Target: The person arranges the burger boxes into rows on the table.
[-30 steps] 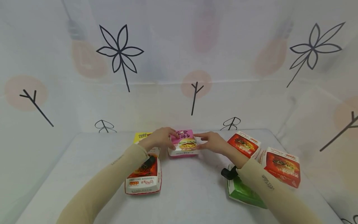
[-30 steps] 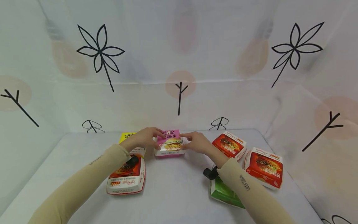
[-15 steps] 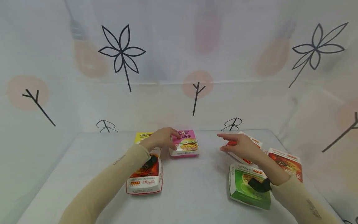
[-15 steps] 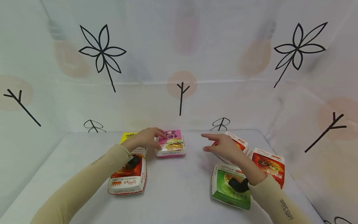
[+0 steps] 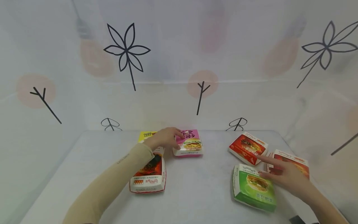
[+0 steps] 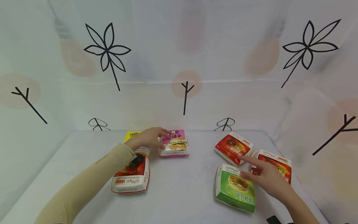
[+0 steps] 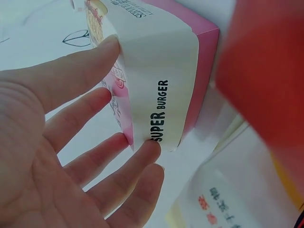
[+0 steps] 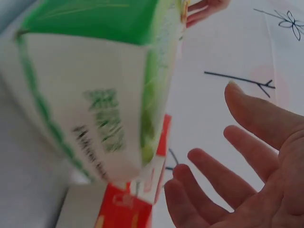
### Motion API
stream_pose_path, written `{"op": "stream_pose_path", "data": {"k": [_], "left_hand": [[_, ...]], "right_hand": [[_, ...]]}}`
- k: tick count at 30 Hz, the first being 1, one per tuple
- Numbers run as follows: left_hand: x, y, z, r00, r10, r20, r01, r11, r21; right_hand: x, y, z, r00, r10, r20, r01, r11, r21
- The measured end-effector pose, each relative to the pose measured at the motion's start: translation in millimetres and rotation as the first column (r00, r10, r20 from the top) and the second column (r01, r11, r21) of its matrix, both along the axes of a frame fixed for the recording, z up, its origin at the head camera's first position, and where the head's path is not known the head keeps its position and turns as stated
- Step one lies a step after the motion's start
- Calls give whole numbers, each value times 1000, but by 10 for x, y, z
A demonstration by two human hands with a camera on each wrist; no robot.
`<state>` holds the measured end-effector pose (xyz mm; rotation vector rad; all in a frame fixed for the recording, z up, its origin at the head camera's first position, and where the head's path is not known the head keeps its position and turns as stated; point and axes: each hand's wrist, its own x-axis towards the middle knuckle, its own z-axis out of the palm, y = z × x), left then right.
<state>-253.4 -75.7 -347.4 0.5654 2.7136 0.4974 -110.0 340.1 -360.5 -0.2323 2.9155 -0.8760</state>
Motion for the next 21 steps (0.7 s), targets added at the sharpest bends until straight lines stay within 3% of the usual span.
{"op": "stream_pose_path", "data": {"k": [7, 14, 21], "left_hand": [[8, 11, 8, 1000, -1, -9, 0, 1000, -21], [5, 25, -13, 1000, 0, -7, 0, 1000, -20], [8, 24, -9, 1000, -3, -3, 3, 1000, -16]], "right_hand": [[154, 170, -109, 990, -28, 138, 37, 997, -63], [154, 124, -221, 988, 44, 145, -42, 999, -16], [110, -72, -255, 986, 83, 145, -70, 993, -92]]}}
